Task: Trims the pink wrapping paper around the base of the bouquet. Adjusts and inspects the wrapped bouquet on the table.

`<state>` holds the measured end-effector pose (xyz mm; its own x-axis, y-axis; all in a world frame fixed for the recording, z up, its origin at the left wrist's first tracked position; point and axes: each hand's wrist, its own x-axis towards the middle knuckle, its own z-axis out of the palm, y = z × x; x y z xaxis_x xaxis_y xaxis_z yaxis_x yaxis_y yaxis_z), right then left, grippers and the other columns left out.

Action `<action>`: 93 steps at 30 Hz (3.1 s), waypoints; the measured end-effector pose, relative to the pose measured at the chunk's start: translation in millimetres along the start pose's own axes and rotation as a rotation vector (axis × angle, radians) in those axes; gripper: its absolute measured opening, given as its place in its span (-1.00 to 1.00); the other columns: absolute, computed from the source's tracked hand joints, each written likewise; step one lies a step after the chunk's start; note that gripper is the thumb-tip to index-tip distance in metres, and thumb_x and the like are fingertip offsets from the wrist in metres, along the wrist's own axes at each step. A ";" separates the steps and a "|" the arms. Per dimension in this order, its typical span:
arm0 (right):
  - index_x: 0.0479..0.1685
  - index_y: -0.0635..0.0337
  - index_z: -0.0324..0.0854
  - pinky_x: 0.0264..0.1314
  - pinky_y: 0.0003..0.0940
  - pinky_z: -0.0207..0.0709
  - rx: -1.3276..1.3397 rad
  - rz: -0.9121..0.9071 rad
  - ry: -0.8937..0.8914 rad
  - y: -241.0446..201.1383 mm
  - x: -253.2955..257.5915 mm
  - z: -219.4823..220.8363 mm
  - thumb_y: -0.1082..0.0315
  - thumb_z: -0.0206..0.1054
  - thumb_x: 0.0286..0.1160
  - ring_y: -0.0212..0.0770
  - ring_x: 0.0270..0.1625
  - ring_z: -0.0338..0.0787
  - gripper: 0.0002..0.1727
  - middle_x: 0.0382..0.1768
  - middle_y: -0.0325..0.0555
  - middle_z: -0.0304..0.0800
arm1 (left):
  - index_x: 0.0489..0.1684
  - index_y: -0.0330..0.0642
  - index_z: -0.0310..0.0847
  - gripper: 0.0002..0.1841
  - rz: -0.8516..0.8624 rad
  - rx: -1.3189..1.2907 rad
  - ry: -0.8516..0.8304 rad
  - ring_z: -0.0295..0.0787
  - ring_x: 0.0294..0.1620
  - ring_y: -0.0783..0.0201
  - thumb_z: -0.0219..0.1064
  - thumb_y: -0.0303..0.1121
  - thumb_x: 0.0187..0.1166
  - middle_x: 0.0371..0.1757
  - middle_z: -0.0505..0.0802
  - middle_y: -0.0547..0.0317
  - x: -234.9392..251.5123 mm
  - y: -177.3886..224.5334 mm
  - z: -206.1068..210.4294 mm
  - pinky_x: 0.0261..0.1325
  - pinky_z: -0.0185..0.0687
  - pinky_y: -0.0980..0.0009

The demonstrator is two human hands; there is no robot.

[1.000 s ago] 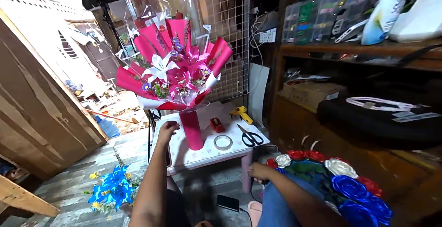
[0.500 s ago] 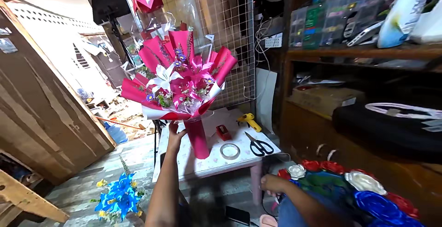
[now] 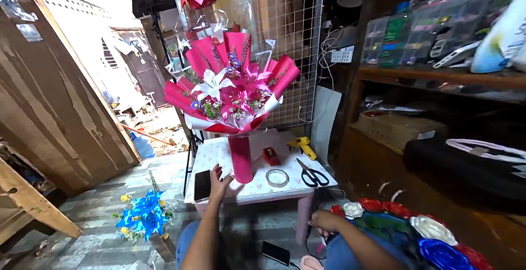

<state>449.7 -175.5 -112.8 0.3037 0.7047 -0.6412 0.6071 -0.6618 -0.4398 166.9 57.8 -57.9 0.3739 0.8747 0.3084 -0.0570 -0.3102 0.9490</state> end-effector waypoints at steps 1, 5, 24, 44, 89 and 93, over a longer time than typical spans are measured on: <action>0.30 0.42 0.53 0.01 -0.25 0.50 -0.002 0.001 -0.001 1.2 1.3 0.5 0.11 0.03 0.89 -0.21 -0.21 0.65 -0.52 -0.11 0.11 0.73 | 0.74 -0.51 -0.01 -0.09 0.017 -0.003 -0.001 0.48 0.58 -0.08 0.47 -0.41 0.37 0.63 0.42 -0.45 -13.7 -3.5 2.7 0.49 0.52 0.15; 0.24 0.40 0.56 -0.10 -0.31 0.49 -0.012 0.012 0.002 3.8 4.7 1.2 0.09 0.05 0.89 -0.28 -0.32 0.61 -0.53 -0.23 0.00 0.70 | 0.32 -0.58 0.51 -0.61 -0.057 0.079 -0.161 0.81 -0.01 0.21 0.28 -0.47 0.63 0.05 0.83 -0.18 -74.9 -19.3 12.8 0.16 0.71 0.28; 0.26 0.32 0.59 -0.23 -0.41 0.48 0.040 0.057 0.055 6.7 2.9 3.8 0.09 0.09 0.87 -0.39 -0.41 0.57 -0.56 -0.28 -0.09 0.70 | 0.71 -0.22 0.31 -0.29 -0.473 0.848 -1.032 0.55 0.54 -0.26 0.35 0.00 0.66 0.45 0.68 -0.32 -105.9 -36.7 19.4 0.59 0.27 -0.32; 0.24 0.37 0.60 -0.16 -0.34 0.51 0.038 0.027 0.068 10.3 4.5 3.4 0.10 0.10 0.86 -0.32 -0.37 0.59 -0.56 -0.26 -0.04 0.71 | 0.72 -0.25 0.29 -0.27 -0.496 0.804 -0.961 0.55 0.53 -0.26 0.35 0.00 0.66 0.45 0.67 -0.34 -99.2 -39.1 9.3 0.61 0.27 -0.28; 0.19 0.34 0.60 -0.18 -0.35 0.48 0.043 0.028 0.055 10.4 4.9 0.5 0.07 0.08 0.87 -0.34 -0.38 0.58 -0.55 -0.28 -0.07 0.70 | 0.73 -0.24 0.26 -0.28 -0.505 0.837 -1.005 0.56 0.53 -0.24 0.34 -0.02 0.67 0.44 0.68 -0.33 -103.0 -41.9 16.7 0.62 0.27 -0.26; 0.18 0.35 0.59 -0.18 -0.36 0.47 0.035 0.027 0.051 9.0 3.4 0.4 0.07 0.08 0.87 -0.34 -0.38 0.57 -0.55 -0.29 -0.07 0.69 | 0.72 -0.25 0.28 -0.28 -0.502 0.836 -1.005 0.57 0.52 -0.24 0.34 -0.01 0.67 0.43 0.69 -0.33 -103.9 -40.5 16.3 0.61 0.29 -0.26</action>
<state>456.0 -179.2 -119.2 0.3575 0.6981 -0.6203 0.5722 -0.6887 -0.4453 145.4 -26.5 -129.5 0.7050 0.4298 -0.5642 0.7072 -0.4863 0.5131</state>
